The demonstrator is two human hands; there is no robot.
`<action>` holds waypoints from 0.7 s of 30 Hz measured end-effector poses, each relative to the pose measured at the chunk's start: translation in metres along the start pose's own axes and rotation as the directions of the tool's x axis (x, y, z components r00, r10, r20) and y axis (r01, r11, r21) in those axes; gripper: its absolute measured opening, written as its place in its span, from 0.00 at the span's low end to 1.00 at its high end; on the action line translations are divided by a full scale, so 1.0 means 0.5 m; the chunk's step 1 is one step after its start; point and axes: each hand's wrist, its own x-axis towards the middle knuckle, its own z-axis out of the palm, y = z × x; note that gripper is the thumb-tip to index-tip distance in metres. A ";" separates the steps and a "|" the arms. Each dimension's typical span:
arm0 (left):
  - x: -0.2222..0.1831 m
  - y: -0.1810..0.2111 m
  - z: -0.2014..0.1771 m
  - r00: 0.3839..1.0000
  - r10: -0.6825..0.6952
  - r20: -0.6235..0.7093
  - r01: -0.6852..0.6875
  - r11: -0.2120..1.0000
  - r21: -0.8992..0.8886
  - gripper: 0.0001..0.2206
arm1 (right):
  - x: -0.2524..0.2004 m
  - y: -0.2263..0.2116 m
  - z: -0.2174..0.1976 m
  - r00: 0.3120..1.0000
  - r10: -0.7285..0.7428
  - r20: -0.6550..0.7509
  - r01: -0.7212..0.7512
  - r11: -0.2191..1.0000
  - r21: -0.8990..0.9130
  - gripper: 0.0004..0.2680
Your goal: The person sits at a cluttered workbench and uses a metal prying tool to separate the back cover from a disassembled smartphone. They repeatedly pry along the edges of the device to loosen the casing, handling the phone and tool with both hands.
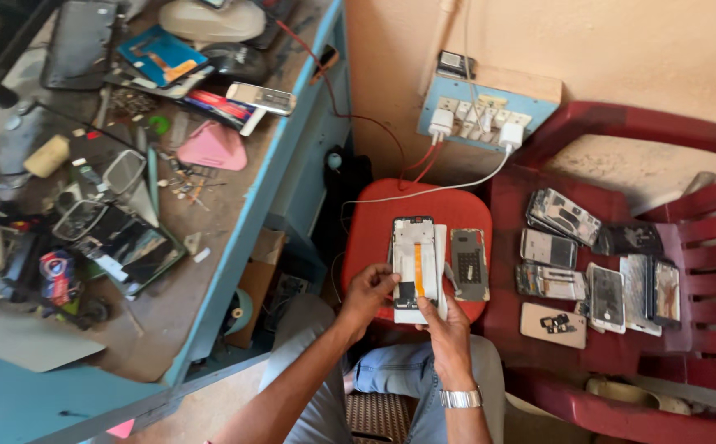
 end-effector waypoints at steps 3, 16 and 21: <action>0.035 -0.027 -0.012 0.999 -0.020 -0.036 0.024 0.995 0.098 0.09 | 0.013 0.023 -0.024 1.000 0.007 0.013 -0.007 1.000 -0.015 0.13; 0.123 -0.072 -0.183 0.935 0.194 -0.296 -0.072 0.923 0.379 0.11 | 0.052 0.041 -0.124 0.992 0.027 -0.123 -0.014 0.994 0.110 0.12; 0.159 -0.107 -0.181 0.843 0.495 -0.209 -0.233 0.688 0.688 0.10 | 0.073 0.079 -0.134 0.995 0.034 -0.094 -0.027 0.997 0.075 0.12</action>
